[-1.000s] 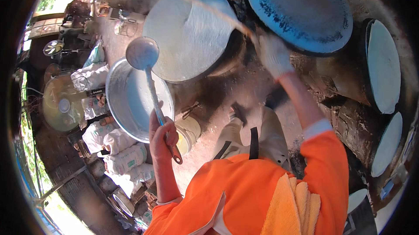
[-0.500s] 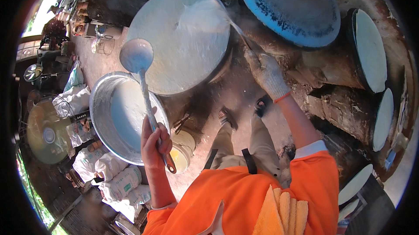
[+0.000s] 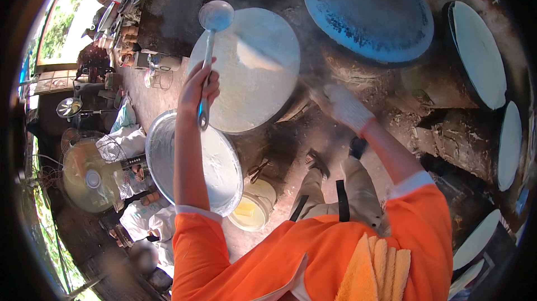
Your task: The person ladles batter onto hot pans and spreads it into thin crepes. They flip the crepes to cook both sides and stack the finished ones on a nearby surface.
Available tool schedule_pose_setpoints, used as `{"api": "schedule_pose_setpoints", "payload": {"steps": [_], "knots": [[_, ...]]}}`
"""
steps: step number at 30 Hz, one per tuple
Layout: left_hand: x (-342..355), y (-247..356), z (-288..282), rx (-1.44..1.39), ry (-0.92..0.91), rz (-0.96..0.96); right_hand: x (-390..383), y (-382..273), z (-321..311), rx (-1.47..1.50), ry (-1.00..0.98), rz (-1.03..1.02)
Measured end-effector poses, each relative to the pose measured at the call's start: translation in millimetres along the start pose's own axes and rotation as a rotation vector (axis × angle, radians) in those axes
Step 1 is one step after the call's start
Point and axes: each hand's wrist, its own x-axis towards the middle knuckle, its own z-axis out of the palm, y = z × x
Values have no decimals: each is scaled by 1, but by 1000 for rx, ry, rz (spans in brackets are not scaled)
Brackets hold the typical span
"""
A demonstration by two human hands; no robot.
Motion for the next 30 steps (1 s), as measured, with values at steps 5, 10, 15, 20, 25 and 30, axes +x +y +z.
{"api": "schedule_pose_setpoints", "payload": {"steps": [5,10,15,20,25,30], "knots": [[-37,-25,21,152,126,-74,-58,26,25,938,-18,21],[-102,-43,19,285,63,-190,-22,-7,70,895,-84,307],[-144,-85,46,224,133,-137,-51,28,113,168,496,-130],[-150,-90,81,-1199,-51,-299,-55,-35,47,1192,-278,223],[-173,-2,128,-1233,-343,-122,-34,11,-7,471,226,-60],[-145,74,180,-906,-485,-14,-49,-19,47,-52,85,-211]]}}
